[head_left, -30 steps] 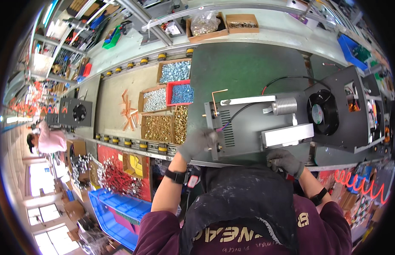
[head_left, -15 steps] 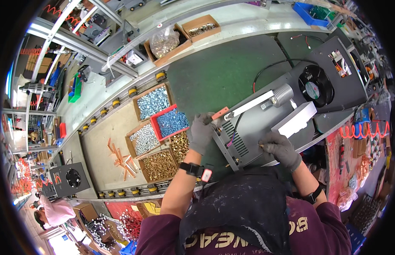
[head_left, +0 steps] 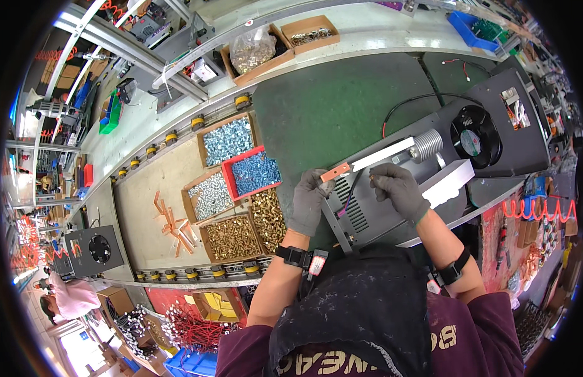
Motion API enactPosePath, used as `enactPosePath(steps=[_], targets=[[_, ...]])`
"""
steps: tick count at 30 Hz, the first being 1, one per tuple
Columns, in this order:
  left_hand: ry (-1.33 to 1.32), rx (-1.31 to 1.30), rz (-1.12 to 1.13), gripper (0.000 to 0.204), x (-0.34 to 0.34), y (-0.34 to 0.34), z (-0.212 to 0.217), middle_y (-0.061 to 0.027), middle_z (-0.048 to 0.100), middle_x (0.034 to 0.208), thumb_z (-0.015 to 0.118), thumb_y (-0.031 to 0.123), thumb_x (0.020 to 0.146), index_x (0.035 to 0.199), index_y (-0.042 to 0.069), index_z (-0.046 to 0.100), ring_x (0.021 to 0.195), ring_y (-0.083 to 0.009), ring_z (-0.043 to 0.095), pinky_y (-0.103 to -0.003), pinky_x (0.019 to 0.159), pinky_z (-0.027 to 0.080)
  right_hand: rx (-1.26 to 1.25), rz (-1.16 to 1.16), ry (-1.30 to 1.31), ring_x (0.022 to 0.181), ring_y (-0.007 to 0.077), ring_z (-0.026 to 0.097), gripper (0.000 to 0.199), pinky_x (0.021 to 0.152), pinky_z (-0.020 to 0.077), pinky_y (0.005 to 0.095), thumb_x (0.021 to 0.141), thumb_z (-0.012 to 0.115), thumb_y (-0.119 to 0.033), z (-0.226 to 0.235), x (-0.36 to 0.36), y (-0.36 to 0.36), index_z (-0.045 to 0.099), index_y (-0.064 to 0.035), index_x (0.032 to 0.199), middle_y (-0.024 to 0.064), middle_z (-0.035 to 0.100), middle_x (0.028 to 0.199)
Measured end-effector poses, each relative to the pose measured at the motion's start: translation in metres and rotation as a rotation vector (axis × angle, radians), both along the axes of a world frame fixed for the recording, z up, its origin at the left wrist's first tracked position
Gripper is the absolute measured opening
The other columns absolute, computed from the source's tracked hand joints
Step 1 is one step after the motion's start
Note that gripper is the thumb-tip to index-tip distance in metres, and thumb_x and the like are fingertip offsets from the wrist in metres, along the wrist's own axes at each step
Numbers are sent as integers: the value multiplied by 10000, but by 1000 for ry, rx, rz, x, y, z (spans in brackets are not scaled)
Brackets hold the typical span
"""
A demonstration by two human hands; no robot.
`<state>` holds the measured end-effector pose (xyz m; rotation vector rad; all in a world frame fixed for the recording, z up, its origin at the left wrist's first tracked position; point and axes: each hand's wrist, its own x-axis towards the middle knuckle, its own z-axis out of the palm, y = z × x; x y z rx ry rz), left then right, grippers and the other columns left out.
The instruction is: Assembling the internal components of an industrial power electronics chassis, including installing a fan and wiring internal boards.
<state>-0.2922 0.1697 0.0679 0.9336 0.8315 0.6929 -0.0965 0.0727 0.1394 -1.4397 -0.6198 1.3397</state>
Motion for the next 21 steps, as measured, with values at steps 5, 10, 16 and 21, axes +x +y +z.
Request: enactPosePath(steps=[5, 10, 16, 21], targets=[[-68, 59, -30, 204, 1, -1, -3, -7, 584, 924, 633, 10, 833, 1019, 36, 554, 834, -74, 552, -209, 694, 466, -73, -99, 31, 610, 114, 551, 195, 573, 476, 239, 838, 583, -93, -16, 1, 15, 594, 28, 991, 65, 599, 806], [-18, -1, -54, 228, 11, 6, 5, -3, 575, 932, 640, -24, 813, 1018, 34, 559, 854, -83, 559, -215, 727, 480, -59, -115, -14, 611, 110, 550, 192, 576, 478, 240, 836, 587, -97, -16, 1, 18, 598, 31, 979, 61, 600, 797], [27, 107, -70, 187, 12, 16, -5, -10, 565, 900, 667, -7, 797, 966, 14, 591, 847, -93, 564, -218, 725, 481, -39, 2, -159, 582, 87, 521, 192, 527, 447, 224, 827, 575, -94, 6, 2, 24, 606, 33, 968, 38, 587, 756], [113, 126, -74, 225, 11, 16, -8, -19, 566, 883, 715, 58, 765, 963, 18, 615, 829, -109, 563, -229, 728, 470, 0, 98, -437, 674, 164, 584, 184, 619, 464, 293, 779, 591, -114, 9, -3, 46, 642, 6, 908, 83, 635, 772]])
